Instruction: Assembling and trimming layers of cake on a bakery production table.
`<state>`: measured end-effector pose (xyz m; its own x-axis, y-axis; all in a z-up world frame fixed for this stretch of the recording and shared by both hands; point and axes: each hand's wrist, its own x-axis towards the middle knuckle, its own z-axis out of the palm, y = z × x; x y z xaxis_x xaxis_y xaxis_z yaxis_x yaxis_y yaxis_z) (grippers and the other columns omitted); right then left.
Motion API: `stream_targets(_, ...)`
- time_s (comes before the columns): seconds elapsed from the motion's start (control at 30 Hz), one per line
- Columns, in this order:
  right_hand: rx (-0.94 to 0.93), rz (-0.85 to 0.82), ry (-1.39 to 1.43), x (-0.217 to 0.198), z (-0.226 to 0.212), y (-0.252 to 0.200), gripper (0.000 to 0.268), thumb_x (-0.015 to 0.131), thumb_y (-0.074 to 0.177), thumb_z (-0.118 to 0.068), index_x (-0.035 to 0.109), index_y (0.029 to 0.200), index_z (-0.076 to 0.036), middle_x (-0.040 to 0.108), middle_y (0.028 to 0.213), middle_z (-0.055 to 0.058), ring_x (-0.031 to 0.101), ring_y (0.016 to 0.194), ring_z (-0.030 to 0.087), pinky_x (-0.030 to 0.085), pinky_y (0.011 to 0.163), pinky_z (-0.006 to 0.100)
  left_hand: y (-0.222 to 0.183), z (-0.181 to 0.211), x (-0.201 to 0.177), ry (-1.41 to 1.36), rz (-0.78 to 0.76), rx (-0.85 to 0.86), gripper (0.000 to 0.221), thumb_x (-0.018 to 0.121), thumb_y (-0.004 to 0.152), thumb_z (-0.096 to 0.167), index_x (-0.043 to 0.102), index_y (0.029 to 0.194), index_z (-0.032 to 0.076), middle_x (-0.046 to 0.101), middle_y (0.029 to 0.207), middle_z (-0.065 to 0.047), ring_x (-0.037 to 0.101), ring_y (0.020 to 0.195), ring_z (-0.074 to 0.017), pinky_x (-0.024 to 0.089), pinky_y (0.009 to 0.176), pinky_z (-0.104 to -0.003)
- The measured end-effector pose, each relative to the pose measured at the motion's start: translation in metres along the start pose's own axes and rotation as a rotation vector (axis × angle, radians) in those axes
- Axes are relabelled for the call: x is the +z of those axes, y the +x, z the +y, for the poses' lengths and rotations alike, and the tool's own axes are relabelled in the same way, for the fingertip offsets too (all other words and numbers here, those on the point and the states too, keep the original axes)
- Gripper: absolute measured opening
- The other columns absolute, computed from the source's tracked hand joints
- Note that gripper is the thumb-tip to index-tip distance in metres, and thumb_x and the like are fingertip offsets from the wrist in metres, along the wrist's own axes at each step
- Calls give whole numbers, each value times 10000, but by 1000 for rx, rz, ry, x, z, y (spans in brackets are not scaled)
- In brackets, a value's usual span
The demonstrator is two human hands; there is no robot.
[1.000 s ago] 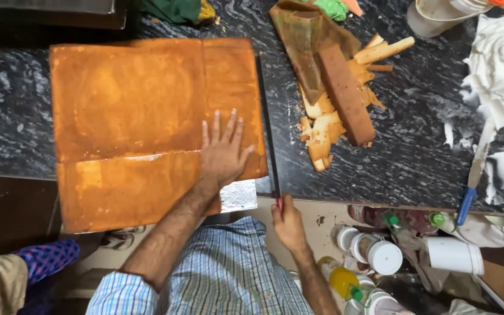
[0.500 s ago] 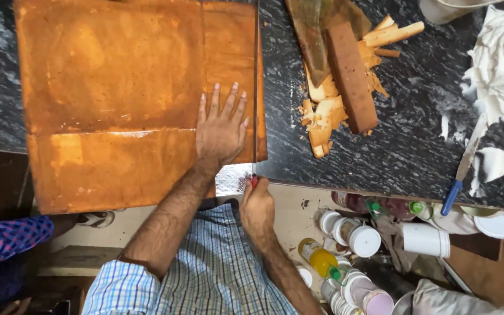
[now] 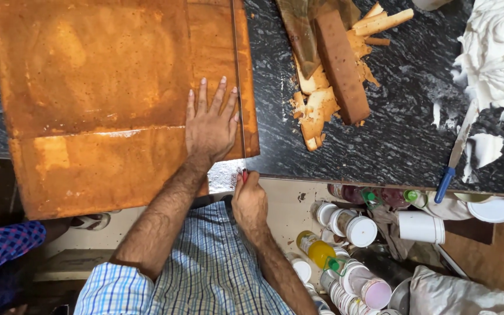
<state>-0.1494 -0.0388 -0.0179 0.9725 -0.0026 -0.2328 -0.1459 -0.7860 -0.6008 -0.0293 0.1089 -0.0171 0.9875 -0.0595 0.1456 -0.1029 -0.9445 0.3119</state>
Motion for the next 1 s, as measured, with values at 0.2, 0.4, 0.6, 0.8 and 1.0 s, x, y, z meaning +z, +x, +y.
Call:
stream_targets(0.2, -10, 12, 1, 1, 1, 2, 253, 525, 1040, -223, 470, 1018, 23, 654, 671, 289, 678, 623, 480, 531, 539, 550, 2, 1, -1, 15, -16, -7, 578, 451, 1051, 396, 405, 1599, 218, 208, 1713, -46, 94, 1574, -364, 68, 1272, -569)
stream_targets(0.4, -5, 13, -26, 2, 3, 3, 256, 537, 1033, -235, 470, 1027, 12, 655, 686, 299, 668, 649, 503, 518, 558, 579, 1, 1, -2, 31, -31, -17, 592, 456, 1040, 393, 396, 1602, 217, 197, 1714, -43, 79, 1573, -366, 64, 1271, -563)
stream_targets(0.6, -5, 3, -21, 0, 7, 3, 252, 537, 1035, -234, 465, 1027, 7, 649, 689, 306, 666, 658, 508, 520, 556, 578, 2, 1, 0, 32, -42, -22, 596, 453, 1037, 387, 389, 1605, 216, 189, 1719, -34, 67, 1576, -356, 53, 1274, -554)
stream_targets(0.8, -20, -1, -5, 0, 5, 3, 243, 538, 1036, -220, 465, 1012, 11, 648, 677, 296, 672, 640, 492, 528, 539, 557, 2, -1, 4, 41, -60, -24, 605, 444, 1037, 392, 380, 1610, 211, 180, 1721, -32, 57, 1577, -348, 43, 1275, -548)
stream_targets(1.0, -9, -31, 8, 2, 3, 3, 239, 520, 1042, -202, 454, 1009, 24, 653, 667, 276, 691, 610, 450, 554, 517, 512, 2, -1, 5, 52, -60, -22, 595, 428, 1050, 402, 373, 1613, 216, 170, 1724, -33, 53, 1577, -343, 38, 1278, -546)
